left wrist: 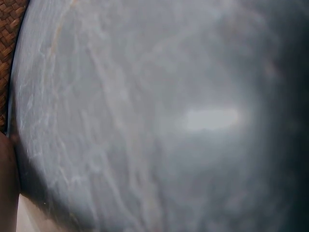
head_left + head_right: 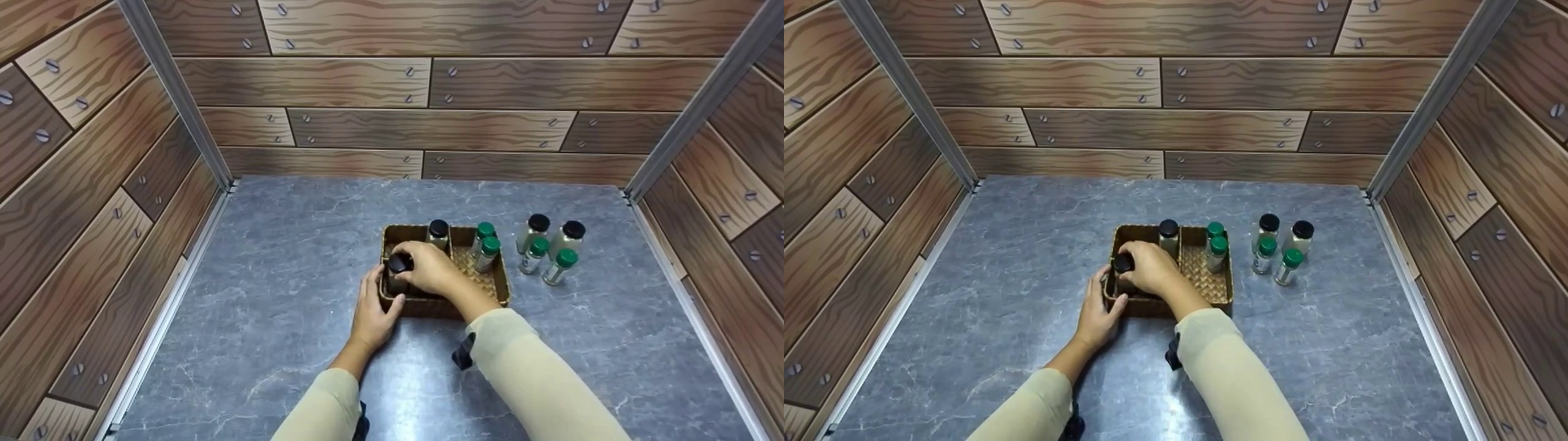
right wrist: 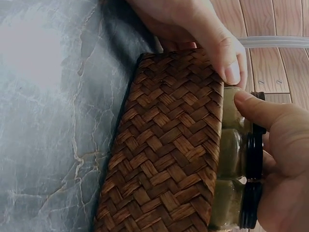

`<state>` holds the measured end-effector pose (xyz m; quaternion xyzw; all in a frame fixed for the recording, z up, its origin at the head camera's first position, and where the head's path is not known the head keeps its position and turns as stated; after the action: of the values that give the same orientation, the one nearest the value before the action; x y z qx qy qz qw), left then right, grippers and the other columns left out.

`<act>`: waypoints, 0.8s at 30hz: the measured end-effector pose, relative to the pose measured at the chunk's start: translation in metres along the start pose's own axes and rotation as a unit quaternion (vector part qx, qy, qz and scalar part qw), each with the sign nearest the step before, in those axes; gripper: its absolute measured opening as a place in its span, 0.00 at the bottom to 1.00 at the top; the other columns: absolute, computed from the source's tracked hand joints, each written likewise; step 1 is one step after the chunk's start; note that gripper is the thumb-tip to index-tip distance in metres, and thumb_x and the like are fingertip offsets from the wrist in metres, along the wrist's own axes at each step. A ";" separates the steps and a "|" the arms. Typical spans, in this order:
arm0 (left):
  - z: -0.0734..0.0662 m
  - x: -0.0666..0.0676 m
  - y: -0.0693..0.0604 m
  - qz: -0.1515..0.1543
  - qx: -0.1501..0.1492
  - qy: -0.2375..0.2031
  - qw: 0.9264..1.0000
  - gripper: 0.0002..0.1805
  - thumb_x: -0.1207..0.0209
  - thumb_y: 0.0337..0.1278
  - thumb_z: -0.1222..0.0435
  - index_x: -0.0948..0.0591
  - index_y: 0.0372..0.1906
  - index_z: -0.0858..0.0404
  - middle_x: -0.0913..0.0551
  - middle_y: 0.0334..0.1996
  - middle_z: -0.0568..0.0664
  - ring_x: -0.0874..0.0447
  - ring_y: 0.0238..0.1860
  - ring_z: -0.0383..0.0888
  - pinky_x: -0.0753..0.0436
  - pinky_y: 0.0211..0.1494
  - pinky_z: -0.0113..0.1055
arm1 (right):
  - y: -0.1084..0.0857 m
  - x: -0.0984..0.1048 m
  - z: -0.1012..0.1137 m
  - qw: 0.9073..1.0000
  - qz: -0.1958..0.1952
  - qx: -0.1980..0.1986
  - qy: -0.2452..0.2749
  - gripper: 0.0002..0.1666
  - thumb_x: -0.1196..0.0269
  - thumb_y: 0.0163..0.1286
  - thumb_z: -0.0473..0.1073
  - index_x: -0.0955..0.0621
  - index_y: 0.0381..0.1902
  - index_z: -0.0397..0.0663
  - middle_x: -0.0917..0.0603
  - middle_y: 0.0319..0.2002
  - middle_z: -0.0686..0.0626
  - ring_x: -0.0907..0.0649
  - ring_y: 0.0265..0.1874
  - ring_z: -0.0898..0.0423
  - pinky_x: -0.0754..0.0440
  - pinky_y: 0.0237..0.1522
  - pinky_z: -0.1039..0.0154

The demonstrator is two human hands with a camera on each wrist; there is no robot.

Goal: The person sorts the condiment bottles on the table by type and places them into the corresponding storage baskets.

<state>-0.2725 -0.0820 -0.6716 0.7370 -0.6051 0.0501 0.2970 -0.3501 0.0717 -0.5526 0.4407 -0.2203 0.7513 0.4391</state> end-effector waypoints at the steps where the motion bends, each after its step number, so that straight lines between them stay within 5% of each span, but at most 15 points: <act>1: 0.000 0.000 0.000 0.002 0.003 0.001 1.000 0.43 0.33 0.67 0.53 0.36 0.82 0.60 0.31 0.79 0.62 0.30 0.80 0.59 0.29 0.85 0.56 | 0.000 0.000 0.000 1.000 -0.001 0.000 -0.004 0.30 0.20 0.64 0.43 0.15 0.63 0.50 0.12 0.64 0.44 0.14 0.65 0.43 0.18 0.72 0.45; 14: 0.001 -0.001 0.001 0.001 0.003 0.007 1.000 0.43 0.34 0.67 0.51 0.35 0.82 0.59 0.31 0.80 0.61 0.30 0.81 0.58 0.30 0.85 0.55 | 0.000 -0.001 0.002 1.000 -0.001 0.003 -0.020 0.31 0.20 0.64 0.47 0.16 0.63 0.53 0.12 0.63 0.45 0.13 0.63 0.44 0.16 0.70 0.44; 24: 0.001 -0.001 0.000 -0.007 -0.004 0.012 1.000 0.43 0.33 0.66 0.53 0.35 0.81 0.60 0.30 0.78 0.61 0.29 0.80 0.58 0.28 0.84 0.55 | -0.001 0.006 0.000 0.998 0.018 0.057 -0.011 0.32 0.22 0.66 0.44 0.17 0.67 0.46 0.13 0.65 0.42 0.15 0.67 0.43 0.20 0.75 0.45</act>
<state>-0.2734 -0.0819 -0.6731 0.7396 -0.5963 0.0540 0.3074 -0.3509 0.0752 -0.5472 0.4691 -0.1894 0.7657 0.3972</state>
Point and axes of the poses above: each hand's wrist, its own y-axis towards the middle knuckle, its own x-axis out of the back of the hand, z = x × y, the point moved 1 cm from there along y, towards the middle knuckle
